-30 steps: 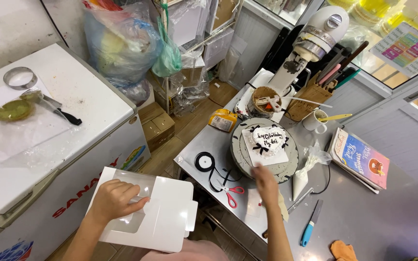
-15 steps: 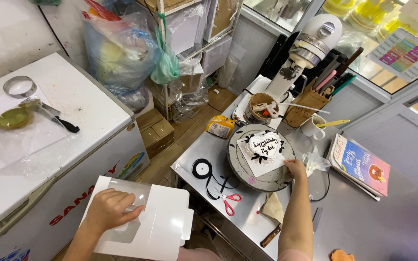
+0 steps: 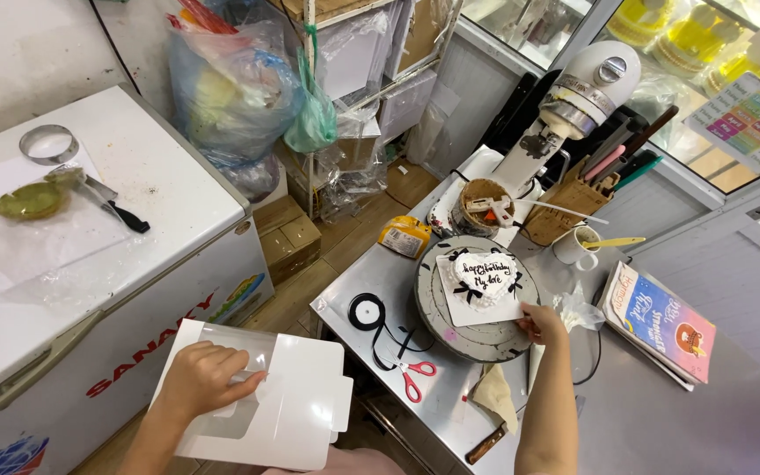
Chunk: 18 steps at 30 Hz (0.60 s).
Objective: The person folds a white cardboard cake box by hand, then handles a decorated cake on a board and place it into the box.
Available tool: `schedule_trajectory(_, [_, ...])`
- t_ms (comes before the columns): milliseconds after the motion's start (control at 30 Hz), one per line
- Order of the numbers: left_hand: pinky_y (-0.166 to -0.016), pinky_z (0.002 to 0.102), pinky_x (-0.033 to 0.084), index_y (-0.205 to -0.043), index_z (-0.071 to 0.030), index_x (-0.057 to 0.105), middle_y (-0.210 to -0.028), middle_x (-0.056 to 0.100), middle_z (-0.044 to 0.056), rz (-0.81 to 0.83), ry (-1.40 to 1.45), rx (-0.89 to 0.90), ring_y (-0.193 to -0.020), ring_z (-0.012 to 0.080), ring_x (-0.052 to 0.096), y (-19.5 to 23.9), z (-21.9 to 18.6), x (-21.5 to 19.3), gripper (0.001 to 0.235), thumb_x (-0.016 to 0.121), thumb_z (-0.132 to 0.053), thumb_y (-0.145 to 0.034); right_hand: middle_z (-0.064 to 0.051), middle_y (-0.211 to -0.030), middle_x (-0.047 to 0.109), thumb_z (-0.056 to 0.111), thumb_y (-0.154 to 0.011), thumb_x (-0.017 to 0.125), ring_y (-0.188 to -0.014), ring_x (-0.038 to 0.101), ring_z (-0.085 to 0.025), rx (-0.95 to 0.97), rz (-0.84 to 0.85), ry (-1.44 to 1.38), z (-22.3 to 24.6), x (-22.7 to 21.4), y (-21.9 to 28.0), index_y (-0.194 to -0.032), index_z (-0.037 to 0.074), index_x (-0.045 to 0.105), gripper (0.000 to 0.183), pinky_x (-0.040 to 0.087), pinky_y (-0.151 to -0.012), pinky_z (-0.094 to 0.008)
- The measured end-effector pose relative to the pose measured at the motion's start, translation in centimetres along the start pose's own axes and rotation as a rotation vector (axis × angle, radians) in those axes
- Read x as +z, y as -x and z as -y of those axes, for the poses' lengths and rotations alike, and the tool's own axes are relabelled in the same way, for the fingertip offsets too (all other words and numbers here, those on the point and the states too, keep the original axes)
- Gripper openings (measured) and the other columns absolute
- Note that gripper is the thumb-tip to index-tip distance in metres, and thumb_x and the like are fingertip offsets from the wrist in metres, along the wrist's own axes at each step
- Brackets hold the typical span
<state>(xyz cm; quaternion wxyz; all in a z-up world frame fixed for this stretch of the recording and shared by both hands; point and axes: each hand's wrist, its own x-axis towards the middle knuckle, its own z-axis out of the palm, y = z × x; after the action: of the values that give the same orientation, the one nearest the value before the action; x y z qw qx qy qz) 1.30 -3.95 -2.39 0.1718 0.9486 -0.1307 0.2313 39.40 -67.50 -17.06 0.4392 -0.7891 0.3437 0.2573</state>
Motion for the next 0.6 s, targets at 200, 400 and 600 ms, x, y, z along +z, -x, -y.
schedule_trajectory(200, [-0.043, 0.034, 0.047, -0.05, -0.012, 0.061, -0.042, 0.061, 0.004, 0.003, 0.014, 0.017, -0.036, 0.0203, 0.057, -0.8, -0.8, 0.7, 0.043, 0.079, -0.041, -0.075, -0.001, -0.072, 0.056, 0.034, -0.087, 0.078, -0.058, 0.046, -0.013, -0.208, 0.091, -0.089, -3.0, 0.7, -0.8, -0.081, 0.008, 0.068, 0.028, 0.039, -0.052, -0.031])
schedule_trajectory(400, [-0.041, 0.034, 0.046, -0.051, -0.012, 0.061, -0.041, 0.06, 0.003, 0.005, 0.044, 0.02, -0.035, 0.0196, 0.056, -0.8, -1.0, 0.7, 0.042, 0.08, -0.042, -0.074, 0.004, -0.07, 0.062, 0.028, -0.087, 0.078, -0.061, 0.051, -0.005, -0.513, 0.116, 0.028, -3.9, 1.7, 4.1, -0.077, 0.008, 0.073, 0.023, 0.04, -0.057, -0.023])
schedule_trajectory(600, [-0.043, 0.034, 0.046, -0.052, -0.011, 0.061, -0.041, 0.059, 0.003, 0.007, 0.025, 0.019, -0.036, 0.0199, 0.056, -0.2, -1.3, 0.2, 0.042, 0.08, -0.041, -0.075, 0.005, -0.062, 0.041, 0.03, -0.094, 0.077, -0.058, 0.032, -0.01, -0.659, 0.164, -0.009, -6.8, 3.0, 3.7, -0.066, 0.008, 0.053, 0.043, 0.025, -0.053, -0.029])
